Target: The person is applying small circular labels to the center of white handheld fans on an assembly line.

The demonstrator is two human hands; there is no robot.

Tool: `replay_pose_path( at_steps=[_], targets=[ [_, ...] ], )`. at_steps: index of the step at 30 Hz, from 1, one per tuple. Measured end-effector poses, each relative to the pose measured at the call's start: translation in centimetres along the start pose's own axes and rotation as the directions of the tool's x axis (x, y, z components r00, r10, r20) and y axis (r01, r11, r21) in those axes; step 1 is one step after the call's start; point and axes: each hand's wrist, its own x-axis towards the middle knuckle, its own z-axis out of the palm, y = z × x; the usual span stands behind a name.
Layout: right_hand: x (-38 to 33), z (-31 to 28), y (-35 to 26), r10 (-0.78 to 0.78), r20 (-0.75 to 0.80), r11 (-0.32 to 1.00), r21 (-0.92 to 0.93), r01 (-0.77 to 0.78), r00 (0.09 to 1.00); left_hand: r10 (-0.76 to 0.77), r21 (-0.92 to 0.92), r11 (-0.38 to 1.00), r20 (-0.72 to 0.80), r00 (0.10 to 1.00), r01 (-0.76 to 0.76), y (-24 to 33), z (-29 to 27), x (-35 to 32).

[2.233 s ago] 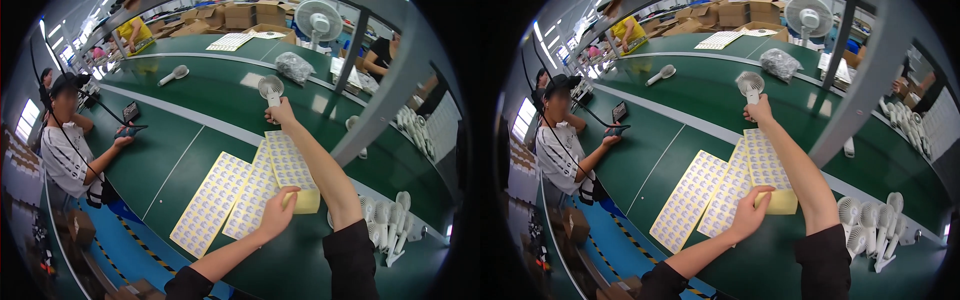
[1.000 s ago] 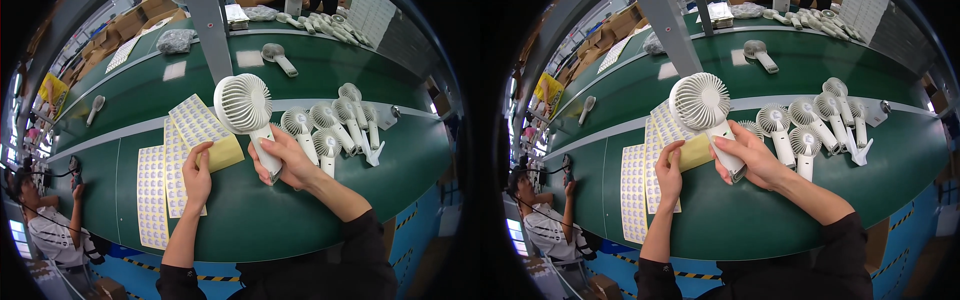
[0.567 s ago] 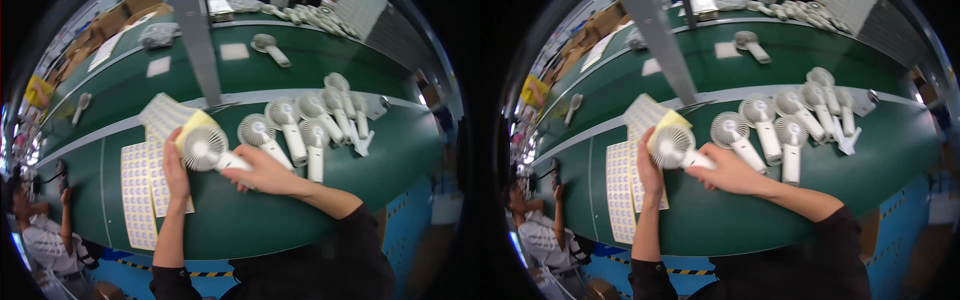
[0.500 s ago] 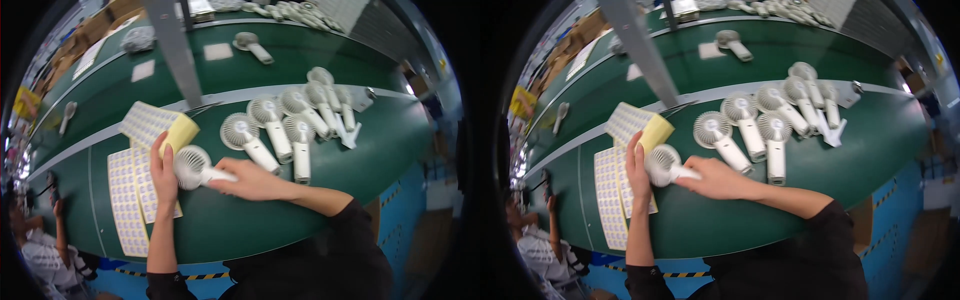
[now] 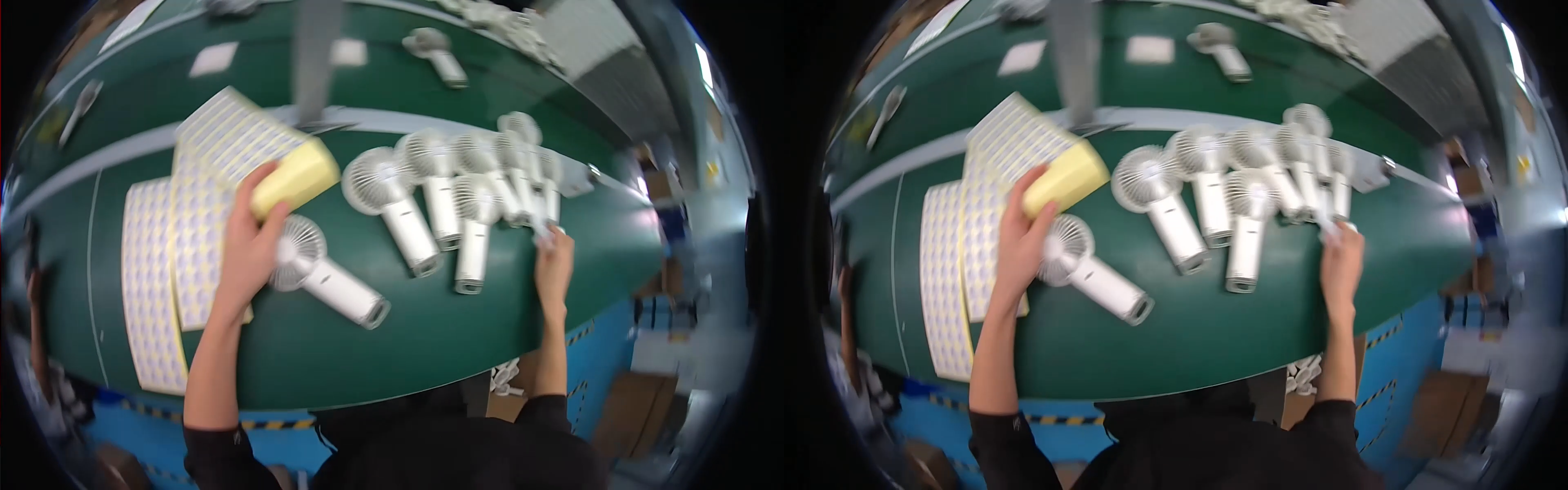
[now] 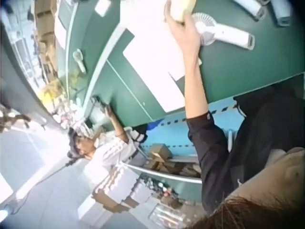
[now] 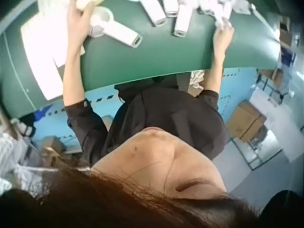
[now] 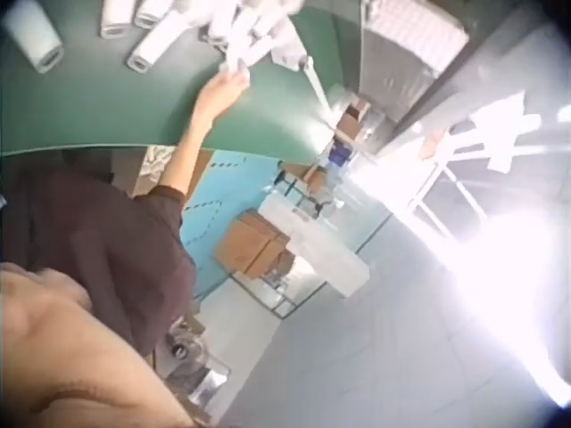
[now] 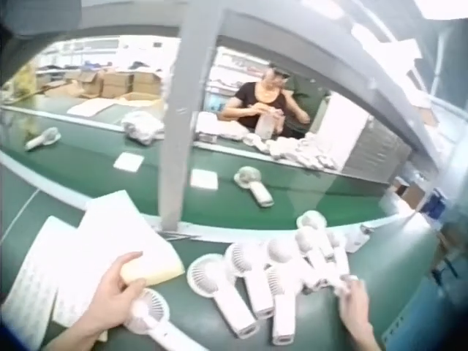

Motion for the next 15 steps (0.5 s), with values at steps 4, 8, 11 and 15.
replay_pose_path(
  at_steps=[4, 8, 11, 15],
  targets=[
    [0.6, -3.1, -2.9, 0.193, -0.110, 0.970, 0.171, -0.173, 0.975, -0.023, -0.096, 0.995, 0.051, 0.998, 0.027, 0.2, 0.3, 0.8],
    [1.8, -4.2, -14.2, -0.037, -0.131, 0.868, 0.487, 0.097, 0.991, -0.057, -0.094, 0.994, 0.070, 0.996, 0.063, 0.1, -0.2, 0.5],
    [0.8, -2.4, -22.7, -0.575, 0.051, 0.597, 0.709, 0.377, 0.816, -0.071, -0.063, 0.995, 0.074, 0.995, 0.075, -0.6, -0.8, 0.1],
    [0.2, 2.8, -29.4, -0.785, 0.150, 0.399, 0.865, 0.304, 0.601, -0.020, -0.113, 0.993, 0.086, 0.996, 0.030, -0.5, -0.3, 0.6]
  ],
)
